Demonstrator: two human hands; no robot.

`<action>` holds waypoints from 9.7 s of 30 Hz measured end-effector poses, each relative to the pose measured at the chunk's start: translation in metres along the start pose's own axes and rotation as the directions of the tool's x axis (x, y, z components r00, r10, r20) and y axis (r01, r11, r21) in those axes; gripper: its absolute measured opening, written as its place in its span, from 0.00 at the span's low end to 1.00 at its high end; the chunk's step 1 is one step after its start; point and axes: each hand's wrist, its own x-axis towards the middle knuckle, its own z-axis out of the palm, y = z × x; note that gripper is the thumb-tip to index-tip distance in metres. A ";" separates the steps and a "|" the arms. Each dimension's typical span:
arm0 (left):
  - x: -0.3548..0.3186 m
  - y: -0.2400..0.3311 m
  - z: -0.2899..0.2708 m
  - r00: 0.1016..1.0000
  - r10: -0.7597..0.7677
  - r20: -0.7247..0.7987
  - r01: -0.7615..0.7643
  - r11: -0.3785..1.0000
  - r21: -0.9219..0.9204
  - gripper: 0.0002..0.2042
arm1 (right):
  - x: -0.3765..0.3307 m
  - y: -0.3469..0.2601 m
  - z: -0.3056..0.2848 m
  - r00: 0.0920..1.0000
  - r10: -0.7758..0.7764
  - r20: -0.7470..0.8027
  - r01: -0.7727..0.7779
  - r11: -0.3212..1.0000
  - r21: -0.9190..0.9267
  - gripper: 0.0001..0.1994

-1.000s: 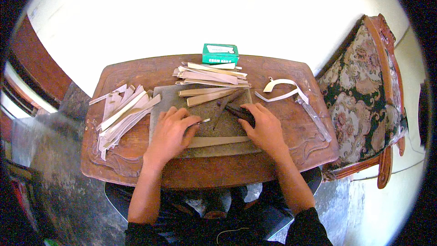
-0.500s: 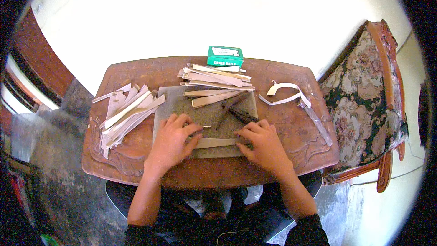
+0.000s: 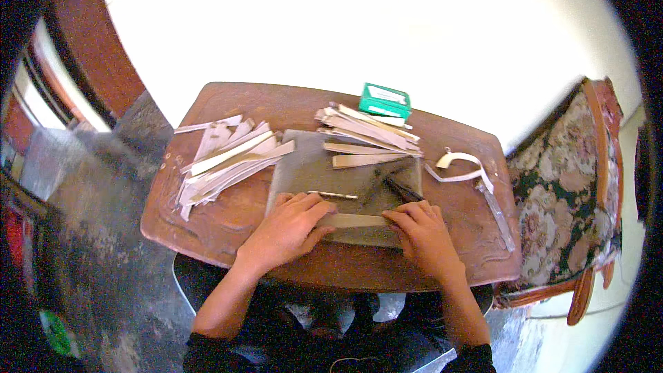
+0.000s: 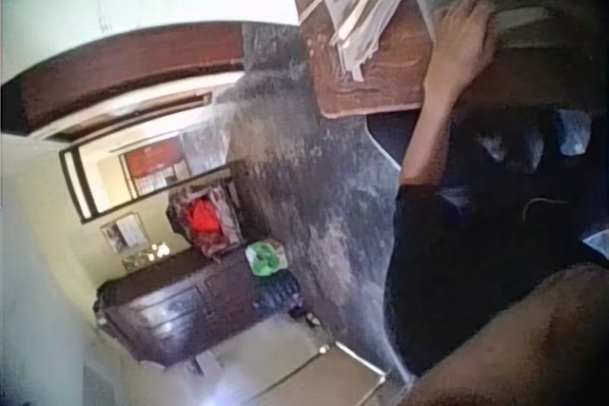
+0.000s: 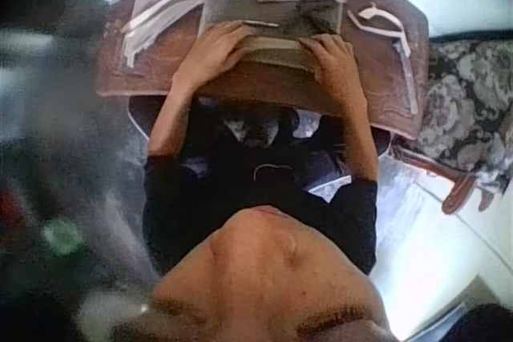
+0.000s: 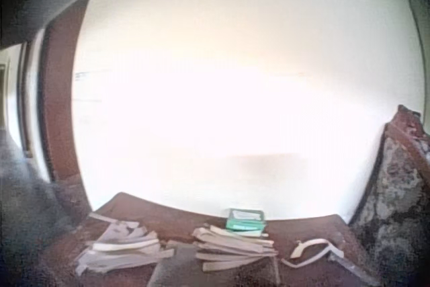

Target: The person repeatedly strikes small wooden strips with a hammer on a work surface, shaping them one at a time. The person handles the strips by hand and uses a hammer to apply force, with finished pieces accumulating on the table.

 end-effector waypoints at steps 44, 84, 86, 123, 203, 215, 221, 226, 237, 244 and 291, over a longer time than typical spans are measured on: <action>0.020 -0.053 -0.035 0.939 -0.185 -0.289 0.148 0.978 -0.145 0.06 | 0.125 0.006 0.033 0.990 0.129 0.059 -0.139 0.962 0.234 0.07; 0.122 -0.044 0.026 0.983 -0.079 -0.166 0.051 0.985 -0.166 0.09 | 0.113 0.066 0.014 0.954 0.170 -0.246 -0.138 0.980 0.142 0.08; 0.115 -0.038 0.020 0.955 -0.159 -0.252 0.081 0.953 -0.292 0.08 | 0.110 0.056 0.007 0.900 0.205 -0.386 -0.134 0.970 0.202 0.09; 0.001 -0.005 0.018 0.980 -0.193 -0.045 0.156 0.894 -0.421 0.09 | 0.005 -0.020 0.007 0.985 0.142 0.101 -0.159 0.969 0.190 0.12; 0.000 -0.017 0.027 0.994 -0.072 -0.083 0.060 0.988 -0.142 0.10 | 0.020 -0.025 0.045 1.000 0.004 -0.021 0.000 0.988 0.156 0.13; 0.021 -0.030 0.014 0.989 -0.103 -0.105 0.109 0.993 0.055 0.11 | 0.021 -0.028 0.056 0.998 0.057 0.009 -0.057 0.960 0.274 0.15; 0.030 -0.040 0.016 0.994 -0.087 -0.066 0.085 0.996 -0.039 0.08 | 0.020 -0.030 0.058 0.995 0.098 -0.030 -0.082 0.935 0.344 0.13; 0.023 -0.032 0.019 0.955 -0.288 -0.068 0.213 0.829 -0.517 0.06 | 0.019 -0.030 0.059 0.994 0.107 -0.034 -0.089 0.931 0.353 0.13; 0.013 -0.030 0.029 0.948 -0.277 -0.158 0.142 0.811 -0.568 0.08 | 0.019 -0.030 0.060 0.994 0.104 -0.043 -0.082 0.932 0.353 0.12; 0.013 -0.027 0.025 0.947 -0.295 -0.127 0.193 0.838 -0.510 0.08 | 0.019 -0.029 0.061 0.993 0.113 -0.020 -0.099 0.930 0.355 0.12; 0.008 -0.013 0.032 0.949 -0.131 -0.287 0.057 0.966 -0.251 0.07 | 0.008 0.045 0.024 0.899 0.432 -0.076 -0.434 0.901 -0.012 0.19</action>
